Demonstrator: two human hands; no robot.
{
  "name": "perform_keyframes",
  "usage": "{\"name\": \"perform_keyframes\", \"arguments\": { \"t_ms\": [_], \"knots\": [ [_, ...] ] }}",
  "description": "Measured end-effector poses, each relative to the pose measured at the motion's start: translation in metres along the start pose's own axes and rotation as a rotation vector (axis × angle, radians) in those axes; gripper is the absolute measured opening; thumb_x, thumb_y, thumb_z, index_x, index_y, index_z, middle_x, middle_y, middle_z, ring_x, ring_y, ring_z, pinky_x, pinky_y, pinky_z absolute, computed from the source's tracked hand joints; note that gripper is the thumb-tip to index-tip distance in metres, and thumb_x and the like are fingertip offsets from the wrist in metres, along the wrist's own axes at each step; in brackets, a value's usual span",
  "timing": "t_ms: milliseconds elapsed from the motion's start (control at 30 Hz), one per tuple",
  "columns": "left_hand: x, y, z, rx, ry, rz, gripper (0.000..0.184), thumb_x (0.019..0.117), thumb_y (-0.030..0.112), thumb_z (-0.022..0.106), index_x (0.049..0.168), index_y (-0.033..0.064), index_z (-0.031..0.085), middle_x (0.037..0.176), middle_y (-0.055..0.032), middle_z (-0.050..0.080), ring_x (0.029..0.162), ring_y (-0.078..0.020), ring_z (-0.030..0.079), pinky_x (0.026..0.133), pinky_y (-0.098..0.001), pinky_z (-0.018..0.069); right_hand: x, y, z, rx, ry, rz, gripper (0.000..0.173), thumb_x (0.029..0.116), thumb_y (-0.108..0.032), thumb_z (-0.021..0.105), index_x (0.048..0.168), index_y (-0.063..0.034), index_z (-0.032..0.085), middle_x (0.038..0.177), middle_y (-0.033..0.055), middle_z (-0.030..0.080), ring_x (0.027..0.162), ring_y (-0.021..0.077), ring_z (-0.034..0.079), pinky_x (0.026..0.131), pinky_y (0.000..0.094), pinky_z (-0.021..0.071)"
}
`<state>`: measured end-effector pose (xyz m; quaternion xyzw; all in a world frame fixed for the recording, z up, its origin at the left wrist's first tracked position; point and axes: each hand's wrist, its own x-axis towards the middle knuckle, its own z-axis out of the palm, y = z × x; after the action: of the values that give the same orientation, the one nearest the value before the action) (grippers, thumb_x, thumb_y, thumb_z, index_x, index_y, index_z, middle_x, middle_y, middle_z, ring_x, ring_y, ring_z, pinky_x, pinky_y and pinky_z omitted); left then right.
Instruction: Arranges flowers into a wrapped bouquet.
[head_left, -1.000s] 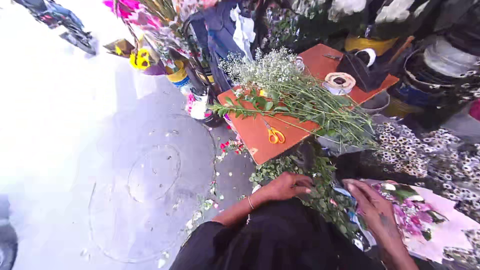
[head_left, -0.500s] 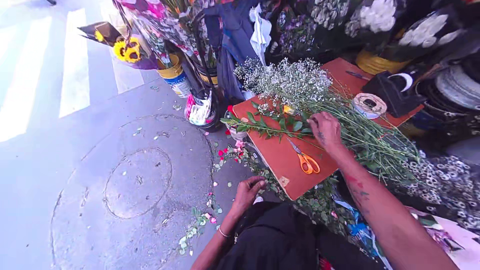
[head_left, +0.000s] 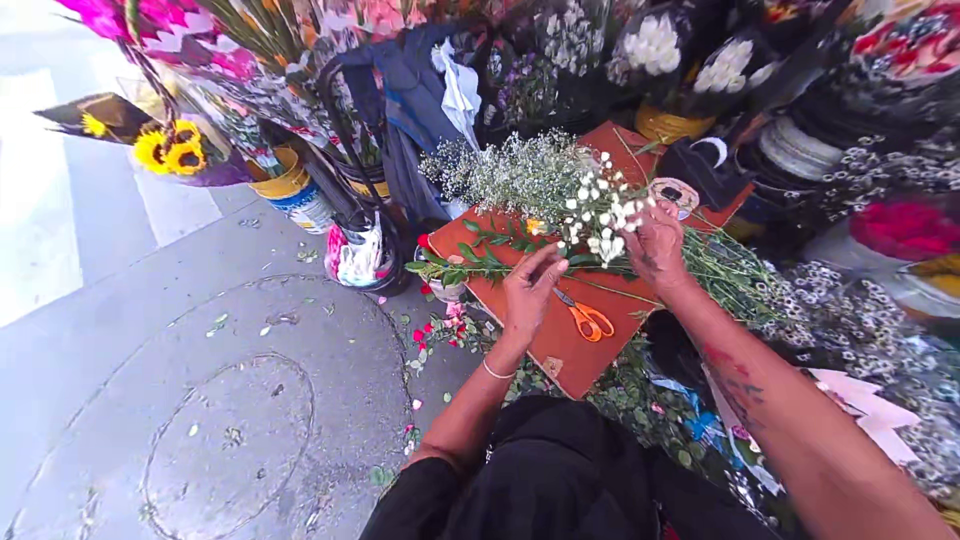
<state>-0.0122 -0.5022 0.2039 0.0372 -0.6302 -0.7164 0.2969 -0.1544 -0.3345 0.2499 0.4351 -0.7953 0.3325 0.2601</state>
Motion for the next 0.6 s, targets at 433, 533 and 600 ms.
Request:
{"name": "perform_keyframes", "arguments": {
  "t_ms": [433, 533, 600],
  "knots": [
    [0.031, 0.013, 0.028, -0.254, 0.043, 0.108, 0.007, 0.0922, -0.002, 0.068, 0.09, -0.0033, 0.074, 0.076, -0.0059, 0.072, 0.061, -0.0101, 0.067, 0.058, -0.0255, 0.0595, -0.02, -0.021, -0.028, 0.029, 0.008, -0.061, 0.02, 0.1026, -0.02, 0.062, 0.104, -0.0084, 0.077, 0.107, 0.0098, 0.076, 0.102, 0.0225, 0.069, 0.095, 0.0493, 0.0431],
    [0.032, 0.021, 0.027, -0.256, 0.003, 0.112, 0.005, 0.0953, 0.001, 0.067, 0.098, -0.0005, 0.071, 0.078, -0.0055, 0.072, 0.059, -0.0115, 0.068, 0.056, -0.0274, 0.0605, -0.009, -0.024, -0.039, 0.102, -0.123, -0.099, 0.017, 0.1012, -0.015, 0.062, 0.104, -0.007, 0.077, 0.103, 0.0101, 0.075, 0.101, 0.0248, 0.069, 0.097, 0.0517, 0.0458],
    [0.038, 0.036, 0.028, -0.228, -0.096, 0.115, 0.014, 0.0991, 0.004, 0.063, 0.111, 0.0008, 0.07, 0.088, -0.005, 0.073, 0.063, -0.012, 0.069, 0.059, -0.0285, 0.062, 0.008, -0.025, -0.047, 0.154, -0.236, -0.11, 0.017, 0.1003, -0.012, 0.062, 0.106, -0.0063, 0.076, 0.102, 0.0108, 0.074, 0.098, 0.0258, 0.069, 0.094, 0.0531, 0.047]
  ]
}}
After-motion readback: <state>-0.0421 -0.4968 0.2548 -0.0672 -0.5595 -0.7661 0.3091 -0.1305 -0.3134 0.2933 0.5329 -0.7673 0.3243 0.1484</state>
